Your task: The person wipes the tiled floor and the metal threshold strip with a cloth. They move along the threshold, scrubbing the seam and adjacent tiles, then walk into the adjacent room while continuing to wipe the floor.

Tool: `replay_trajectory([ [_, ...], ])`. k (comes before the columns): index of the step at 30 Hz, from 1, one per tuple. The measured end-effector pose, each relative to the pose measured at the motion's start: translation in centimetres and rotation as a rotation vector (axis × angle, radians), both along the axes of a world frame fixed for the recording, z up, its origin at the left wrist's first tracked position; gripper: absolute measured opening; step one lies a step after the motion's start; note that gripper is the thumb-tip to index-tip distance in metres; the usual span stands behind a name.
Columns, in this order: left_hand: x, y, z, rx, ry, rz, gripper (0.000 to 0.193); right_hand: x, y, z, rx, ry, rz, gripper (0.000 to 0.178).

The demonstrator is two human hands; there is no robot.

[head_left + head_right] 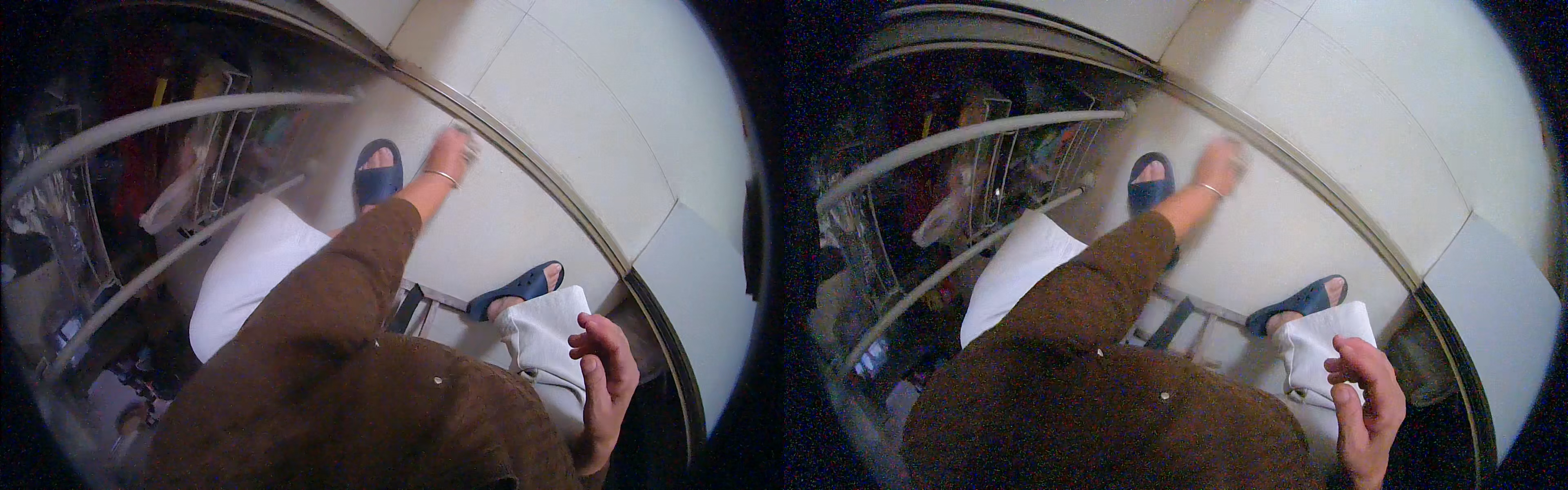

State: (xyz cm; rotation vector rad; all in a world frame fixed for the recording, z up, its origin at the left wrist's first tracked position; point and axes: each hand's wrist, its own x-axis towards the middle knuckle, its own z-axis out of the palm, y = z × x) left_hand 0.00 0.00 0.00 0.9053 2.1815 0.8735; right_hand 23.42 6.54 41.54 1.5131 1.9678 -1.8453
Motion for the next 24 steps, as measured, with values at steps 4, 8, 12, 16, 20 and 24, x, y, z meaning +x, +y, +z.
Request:
replay_trajectory([
  [4, 1.1, -3.3, 4.6, -0.080, 0.169, 0.167, 0.022, -0.3, -0.5, -0.2, -0.039, -0.020, 0.022, 0.034],
  [8, -7.6, -8.7, 6.2, -0.167, 0.455, 0.333, 0.034, 0.7, -1.0, -1.3, -0.027, -0.007, -0.036, 0.033],
  [12, -13.1, -18.9, 3.3, -0.358, 0.761, 0.349, 0.021, 0.5, -0.9, -0.5, -0.056, -0.010, 0.016, 0.033],
  [16, -17.8, -23.7, -4.3, -0.630, 1.119, 0.119, 0.022, 0.5, -0.7, -1.5, -0.052, -0.026, 0.044, 0.034],
  [20, -15.3, -17.6, 0.9, -0.924, 0.255, 0.233, 0.036, 1.0, -1.1, -2.2, -0.037, -0.121, 0.013, 0.037],
  [24, -15.1, -20.6, 0.4, -0.955, 0.503, 0.244, 0.030, 0.5, -0.7, -1.9, -0.050, -0.062, 0.051, 0.037],
])
